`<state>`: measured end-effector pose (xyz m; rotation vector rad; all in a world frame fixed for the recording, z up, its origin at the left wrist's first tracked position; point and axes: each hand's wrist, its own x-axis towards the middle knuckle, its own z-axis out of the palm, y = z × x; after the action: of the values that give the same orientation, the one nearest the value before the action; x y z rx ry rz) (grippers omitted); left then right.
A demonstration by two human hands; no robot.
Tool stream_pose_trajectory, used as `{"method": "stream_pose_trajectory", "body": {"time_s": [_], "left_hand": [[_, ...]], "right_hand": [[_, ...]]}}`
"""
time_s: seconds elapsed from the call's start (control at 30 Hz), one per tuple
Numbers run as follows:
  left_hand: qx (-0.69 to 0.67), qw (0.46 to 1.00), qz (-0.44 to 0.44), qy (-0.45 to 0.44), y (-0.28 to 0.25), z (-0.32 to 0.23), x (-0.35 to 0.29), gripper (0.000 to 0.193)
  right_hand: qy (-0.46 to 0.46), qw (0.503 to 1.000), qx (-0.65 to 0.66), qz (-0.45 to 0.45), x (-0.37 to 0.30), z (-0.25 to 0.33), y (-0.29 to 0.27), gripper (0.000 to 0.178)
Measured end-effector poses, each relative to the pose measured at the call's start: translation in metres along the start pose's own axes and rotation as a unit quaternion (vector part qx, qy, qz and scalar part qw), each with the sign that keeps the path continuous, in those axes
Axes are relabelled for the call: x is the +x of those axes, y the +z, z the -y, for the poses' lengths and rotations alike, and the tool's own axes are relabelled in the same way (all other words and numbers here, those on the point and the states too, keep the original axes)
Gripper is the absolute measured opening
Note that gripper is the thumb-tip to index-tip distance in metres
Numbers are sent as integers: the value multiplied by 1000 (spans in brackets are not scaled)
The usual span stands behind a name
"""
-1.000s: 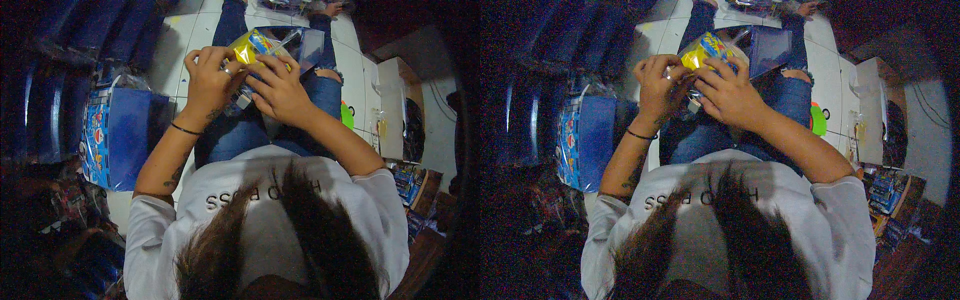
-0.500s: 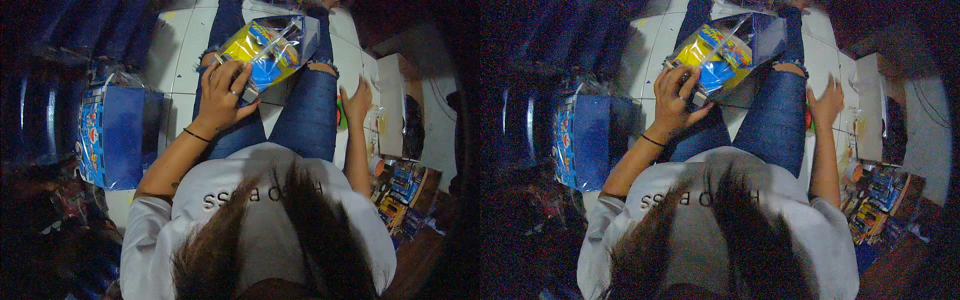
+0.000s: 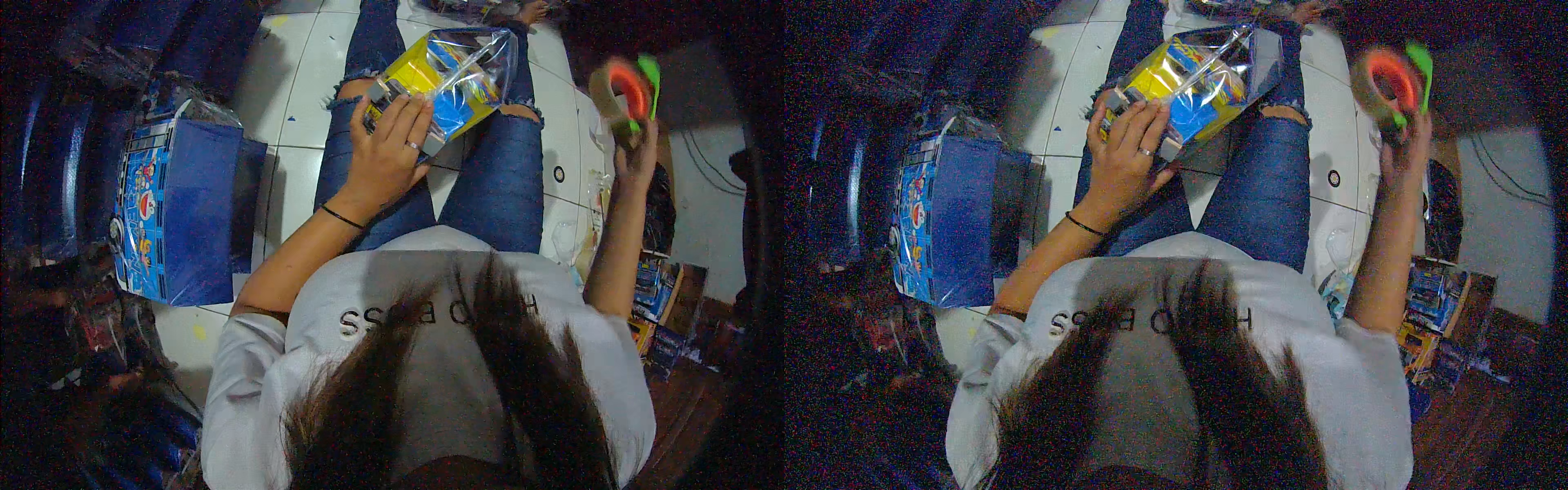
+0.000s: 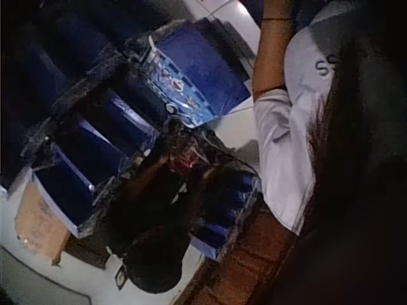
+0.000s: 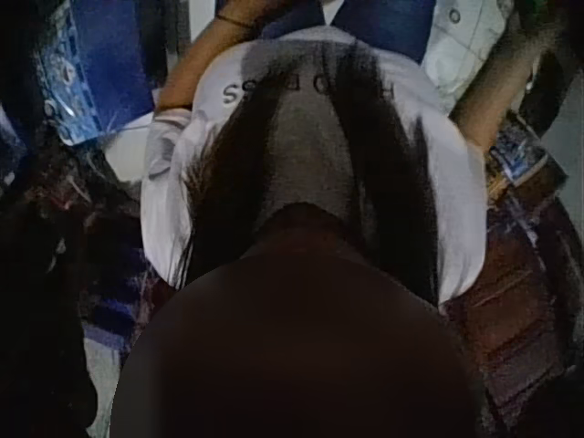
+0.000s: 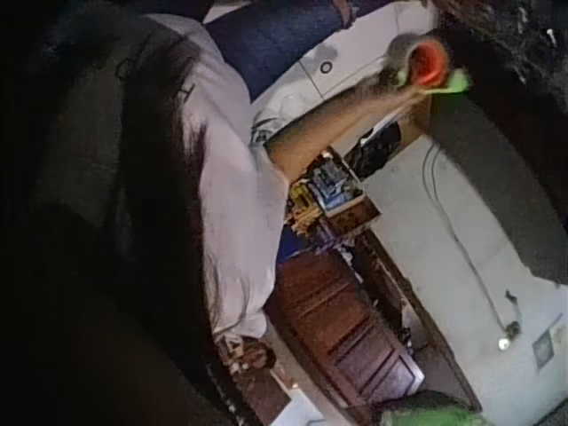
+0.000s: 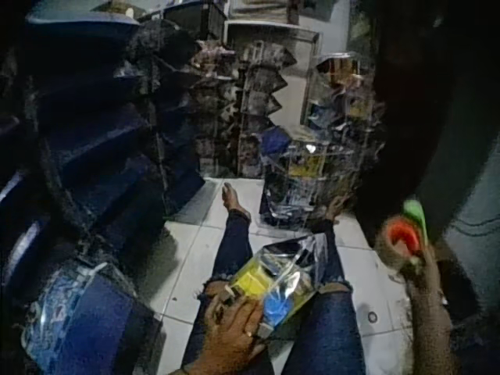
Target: The person sits on the floor and wraps several boxed toys in clear plastic film using a handheld tape dispenser. They repeatedly pull film, wrap each box, and apply tape to seal the package before moving to the next item.
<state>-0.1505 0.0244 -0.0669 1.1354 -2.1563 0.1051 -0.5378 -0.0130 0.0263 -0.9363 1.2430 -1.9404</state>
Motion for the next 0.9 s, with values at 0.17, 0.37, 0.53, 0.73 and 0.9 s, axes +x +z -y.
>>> {"method": "stream_pose_trajectory", "body": {"time_s": [0.17, 0.37, 0.53, 0.73, 0.9], "left_hand": [[13, 1000, -4, -19, -3, -8, -2, 85], [-3, 1000, -6, -30, 3, -8, -8, 71], [12, 999, 16, -45, 8, -8, -5, 69], [42, 999, 10, -20, 5, -10, -11, 60], [16, 1000, 6, -6, 10, -13, -14, 59]], "right_hand": [[-191, 822, -363, 395, -43, 5, 190, 54], [-129, 566, -619, 529, -70, 17, 326, 27], [-80, 494, -643, 580, -44, -10, 348, 31], [-64, 468, -650, 595, -45, -14, 346, 37], [-55, 467, -652, 595, -44, -18, 342, 42]]}}
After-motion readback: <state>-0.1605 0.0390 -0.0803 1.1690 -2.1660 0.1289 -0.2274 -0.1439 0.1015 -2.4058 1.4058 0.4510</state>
